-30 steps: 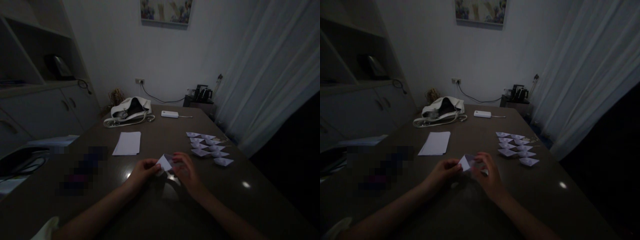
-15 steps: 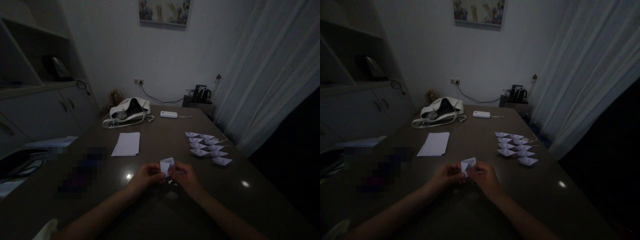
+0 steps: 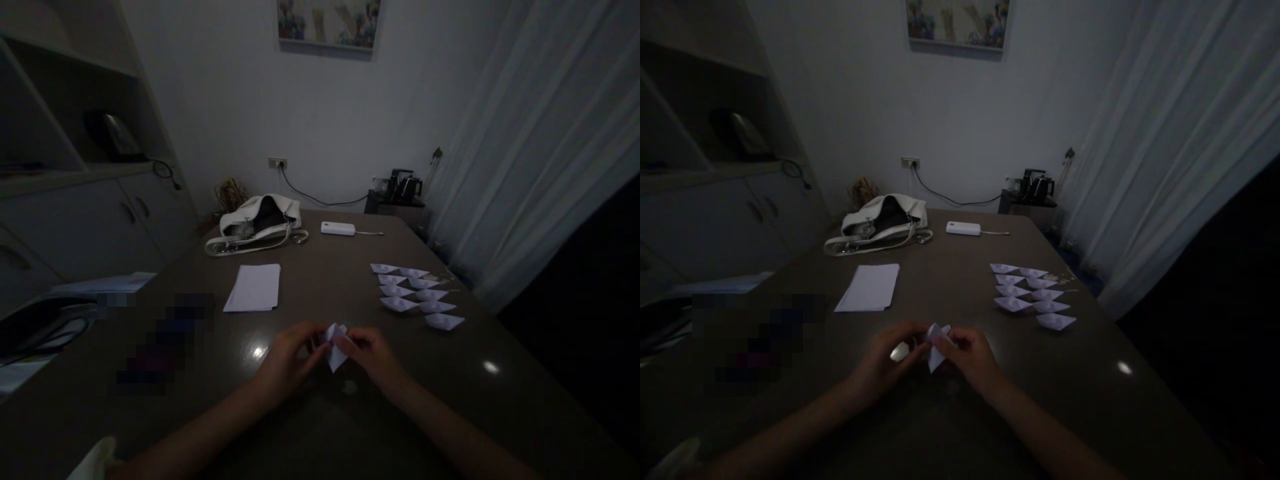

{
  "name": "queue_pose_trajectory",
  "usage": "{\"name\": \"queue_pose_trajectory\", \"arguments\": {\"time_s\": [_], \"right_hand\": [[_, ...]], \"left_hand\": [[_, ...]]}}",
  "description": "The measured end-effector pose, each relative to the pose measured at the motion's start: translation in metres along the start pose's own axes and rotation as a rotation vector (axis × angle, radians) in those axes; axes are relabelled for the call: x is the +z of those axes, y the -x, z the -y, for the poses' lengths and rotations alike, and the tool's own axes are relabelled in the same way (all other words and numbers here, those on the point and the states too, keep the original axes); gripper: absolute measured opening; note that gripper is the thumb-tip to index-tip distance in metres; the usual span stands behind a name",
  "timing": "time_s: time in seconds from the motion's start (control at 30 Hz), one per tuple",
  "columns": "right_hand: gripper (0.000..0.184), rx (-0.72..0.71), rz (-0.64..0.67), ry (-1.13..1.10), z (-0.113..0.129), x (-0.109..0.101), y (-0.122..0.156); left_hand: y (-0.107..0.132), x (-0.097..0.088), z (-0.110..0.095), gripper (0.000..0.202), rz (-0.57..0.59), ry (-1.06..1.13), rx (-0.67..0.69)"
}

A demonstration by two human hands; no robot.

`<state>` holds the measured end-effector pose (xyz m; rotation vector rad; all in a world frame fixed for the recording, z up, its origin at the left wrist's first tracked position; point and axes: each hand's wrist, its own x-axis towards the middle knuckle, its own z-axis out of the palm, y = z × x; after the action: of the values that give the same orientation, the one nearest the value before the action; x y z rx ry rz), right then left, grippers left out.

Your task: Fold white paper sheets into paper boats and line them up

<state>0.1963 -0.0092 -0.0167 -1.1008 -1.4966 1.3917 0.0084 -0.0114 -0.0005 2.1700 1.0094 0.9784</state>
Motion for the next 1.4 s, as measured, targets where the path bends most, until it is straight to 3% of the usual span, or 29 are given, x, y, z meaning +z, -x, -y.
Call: {"name": "queue_pose_trajectory", "arguments": {"time_s": [0.17,0.27,0.4,0.5,0.63,0.73,0.97,1.1,1.23,1.4], "right_hand": [[0.036,-0.014,-0.035,-0.061,-0.006,0.003,0.000],[0.034,-0.020,-0.071,-0.087,-0.010,0.006,0.000],[0.031,-0.015,-0.068,-0.129,-0.009,0.009,0.002],[0.023,-0.079,-0.090,-0.022,-0.005,0.011,0.006],[0.010,-0.234,-0.182,0.235,0.001,0.014,0.011],[0.005,-0.271,-0.211,0.352,0.004,0.015,0.013],[0.021,-0.283,-0.198,0.312,-0.004,0.015,0.010],[0.013,-0.307,-0.242,0.308,-0.003,0.012,0.008],[0.002,-0.337,-0.202,0.251,0.006,0.008,0.010],[0.004,-0.333,-0.086,0.178,0.009,0.004,0.011]], "left_hand": [[0.003,0.003,0.000,0.031,0.013,-0.085,0.092],[0.006,0.005,-0.002,0.034,-0.010,-0.126,0.071],[0.008,0.007,-0.003,0.016,-0.051,-0.136,0.007],[0.008,0.009,-0.004,0.002,-0.054,-0.136,0.010],[0.008,0.013,-0.006,0.003,-0.044,-0.091,-0.016],[0.008,0.015,-0.006,0.004,-0.043,-0.069,-0.005],[0.009,0.013,-0.010,0.007,0.011,-0.095,0.041],[0.009,0.011,-0.012,0.005,0.066,-0.069,0.033],[0.008,0.008,-0.009,0.013,0.065,0.042,-0.074],[0.003,0.004,-0.006,0.016,0.030,0.217,-0.138]]}}
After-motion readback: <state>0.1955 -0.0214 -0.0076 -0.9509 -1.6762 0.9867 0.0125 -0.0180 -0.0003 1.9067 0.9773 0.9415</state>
